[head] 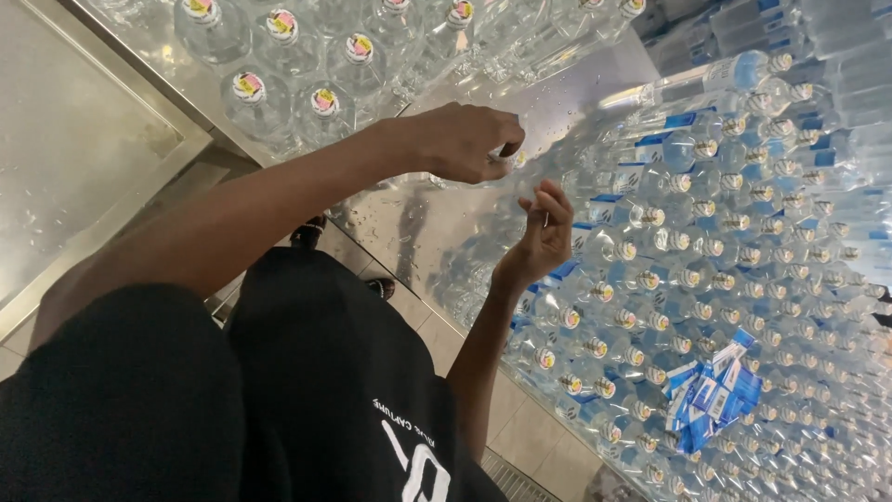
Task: The person repeatedly picks up small blue and white labels from a pile and applies them to the caps of clear plastic water bottles arranged on a metal table. The person peels the backing off each label and presses it onto the bottle cap before moving to the next bottle.
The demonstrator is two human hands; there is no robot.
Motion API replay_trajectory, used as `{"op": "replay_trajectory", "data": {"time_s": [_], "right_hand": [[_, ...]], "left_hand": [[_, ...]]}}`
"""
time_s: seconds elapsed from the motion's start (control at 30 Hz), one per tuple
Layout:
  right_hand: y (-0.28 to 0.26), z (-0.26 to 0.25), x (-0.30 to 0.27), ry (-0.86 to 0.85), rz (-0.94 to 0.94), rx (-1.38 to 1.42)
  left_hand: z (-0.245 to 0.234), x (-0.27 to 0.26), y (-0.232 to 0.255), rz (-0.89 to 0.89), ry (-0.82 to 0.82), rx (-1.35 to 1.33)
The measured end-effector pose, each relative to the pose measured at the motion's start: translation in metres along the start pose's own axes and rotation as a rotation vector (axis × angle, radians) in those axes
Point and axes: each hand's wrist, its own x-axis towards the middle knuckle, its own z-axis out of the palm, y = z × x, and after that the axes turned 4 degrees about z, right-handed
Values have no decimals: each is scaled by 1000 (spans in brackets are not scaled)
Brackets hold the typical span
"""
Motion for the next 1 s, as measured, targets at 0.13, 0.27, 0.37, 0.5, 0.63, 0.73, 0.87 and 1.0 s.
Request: {"op": "replay_trajectory", "data": {"time_s": [0.13,0.27,0.37,0.5,0.63,0.73,0.87,1.0], "right_hand": [[10,-6,1,4,19,3],[18,-9,9,1,36,-78],[7,-4,18,2,108,-163],[-4,7,35,-60,152,-233],[8,11,53,-193,171,-288],[19,12,52,-346,211,-99],[29,8,48,-322,185,-74],[37,1,40,-294,189,-126]], "left_hand": [[17,19,-12,60,-10,78],[32,39,-30,184,3,190],[42,47,-41,221,13,233],[50,54,-45,169,68,140],[61,52,-54,293,178,153],[71,32,-52,301,427,148],[76,2,-40,111,509,-378],[103,1,-51,5,532,-550]]}}
